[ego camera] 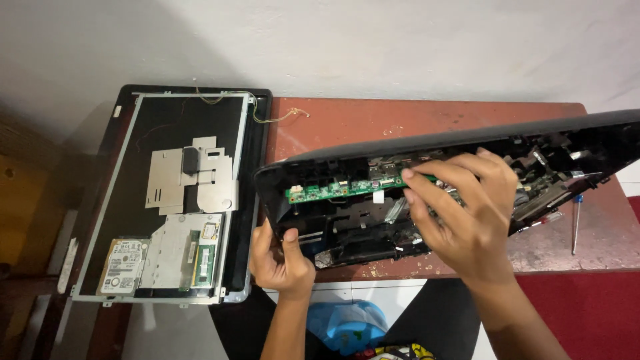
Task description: Disassembling and reassembling internal components of an electronic device using a screwdriver
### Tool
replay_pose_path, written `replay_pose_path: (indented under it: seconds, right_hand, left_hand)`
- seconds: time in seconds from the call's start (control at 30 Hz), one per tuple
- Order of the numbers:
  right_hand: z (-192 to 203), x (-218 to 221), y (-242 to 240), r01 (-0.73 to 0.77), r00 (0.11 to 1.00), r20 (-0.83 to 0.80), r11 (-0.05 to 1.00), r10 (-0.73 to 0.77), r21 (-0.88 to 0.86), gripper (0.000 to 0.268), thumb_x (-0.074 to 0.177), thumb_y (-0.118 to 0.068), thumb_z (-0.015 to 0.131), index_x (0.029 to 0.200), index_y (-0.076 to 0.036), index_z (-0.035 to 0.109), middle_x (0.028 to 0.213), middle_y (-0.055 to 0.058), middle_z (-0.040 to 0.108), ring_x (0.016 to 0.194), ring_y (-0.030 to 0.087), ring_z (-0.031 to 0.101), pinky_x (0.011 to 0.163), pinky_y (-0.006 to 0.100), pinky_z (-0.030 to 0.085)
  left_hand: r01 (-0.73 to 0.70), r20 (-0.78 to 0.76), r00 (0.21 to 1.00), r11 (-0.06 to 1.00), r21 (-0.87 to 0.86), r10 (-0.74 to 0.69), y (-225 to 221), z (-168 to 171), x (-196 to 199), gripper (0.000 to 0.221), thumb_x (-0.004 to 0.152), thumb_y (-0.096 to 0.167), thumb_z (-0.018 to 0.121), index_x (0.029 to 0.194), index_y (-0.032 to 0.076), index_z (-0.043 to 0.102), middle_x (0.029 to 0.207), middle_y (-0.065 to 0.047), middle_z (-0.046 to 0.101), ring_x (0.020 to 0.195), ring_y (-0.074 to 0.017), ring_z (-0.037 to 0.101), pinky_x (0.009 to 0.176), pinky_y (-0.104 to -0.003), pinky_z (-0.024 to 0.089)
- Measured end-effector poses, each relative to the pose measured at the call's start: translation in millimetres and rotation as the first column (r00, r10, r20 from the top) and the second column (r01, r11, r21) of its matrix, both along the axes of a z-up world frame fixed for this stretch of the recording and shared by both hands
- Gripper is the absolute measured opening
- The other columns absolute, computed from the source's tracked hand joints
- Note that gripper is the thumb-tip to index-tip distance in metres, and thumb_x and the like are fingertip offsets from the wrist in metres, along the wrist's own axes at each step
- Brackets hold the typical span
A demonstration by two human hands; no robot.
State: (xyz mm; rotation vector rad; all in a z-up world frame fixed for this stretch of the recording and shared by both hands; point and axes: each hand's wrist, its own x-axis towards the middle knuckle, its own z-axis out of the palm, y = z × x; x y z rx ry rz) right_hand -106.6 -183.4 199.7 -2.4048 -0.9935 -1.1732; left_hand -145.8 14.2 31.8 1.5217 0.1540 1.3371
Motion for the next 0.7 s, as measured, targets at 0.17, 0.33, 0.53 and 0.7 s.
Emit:
replay_pose_path:
  seconds: [0.17, 0.33, 0.53, 0.7]
  right_hand:
    - [-22.3, 6.1, -4.9, 0.085, 0.991, 0.112, 0.994, -0.077, -0.066, 0.017, 0.097, -0.024, 0.083, 0.108, -0.014, 0.077, 0.118, 0.005, 0.068, 0.106, 0.023, 0.059, 0.101, 0.044, 0.037]
    - [10.0, -7.1, 16.5, -0.007, 0.999, -0.054, 0.998, 0.003, -0.066, 0.017, 0.098, -0.009, 0.080, 0.115, -0.012, 0.078, 0.112, 0.006, 0.072, 0.101, 0.027, 0.060, 0.087, 0.040, 0.042]
    - [10.5, -3.4, 13.4, -0.006, 0.988, -0.154, 1.000, 0.002, -0.029, 0.022, 0.094, -0.005, 0.084, 0.114, -0.006, 0.078, 0.109, 0.012, 0.071, 0.094, 0.029, 0.059, 0.081, 0.040, 0.046]
    - [0.9, -0.7, -1.5, 0.040, 0.987, -0.152, 0.999, -0.043, -0.020, 0.034, 0.092, -0.020, 0.085, 0.117, 0.001, 0.073, 0.110, 0.016, 0.073, 0.098, 0.027, 0.066, 0.088, 0.036, 0.057]
  left_hand:
    - [-0.006, 0.040, 0.999, 0.999, 0.038, 0.005, 0.7, 0.4, 1.0, 0.030, 0.099, 0.016, 0.068, 0.122, -0.003, 0.063, 0.088, -0.015, 0.061, 0.069, -0.0212, 0.049, 0.059, -0.030, 0.034]
    - [0.015, 0.050, 0.999, 1.000, 0.018, -0.016, 0.6, -2.0, 1.3, 0.032, 0.099, 0.016, 0.069, 0.123, -0.003, 0.063, 0.084, -0.011, 0.057, 0.068, -0.0183, 0.045, 0.059, -0.029, 0.032]
    - [0.011, 0.031, 0.999, 1.000, 0.022, -0.012, 1.2, -2.1, 0.6, 0.031, 0.099, 0.015, 0.069, 0.122, -0.003, 0.062, 0.084, -0.012, 0.057, 0.067, -0.0184, 0.046, 0.057, -0.029, 0.032]
    - [0.019, 0.040, 0.999, 1.000, -0.008, -0.018, 0.8, -4.1, 1.4, 0.033, 0.098, 0.017, 0.070, 0.123, -0.004, 0.063, 0.084, -0.011, 0.057, 0.067, -0.0174, 0.045, 0.059, -0.029, 0.031]
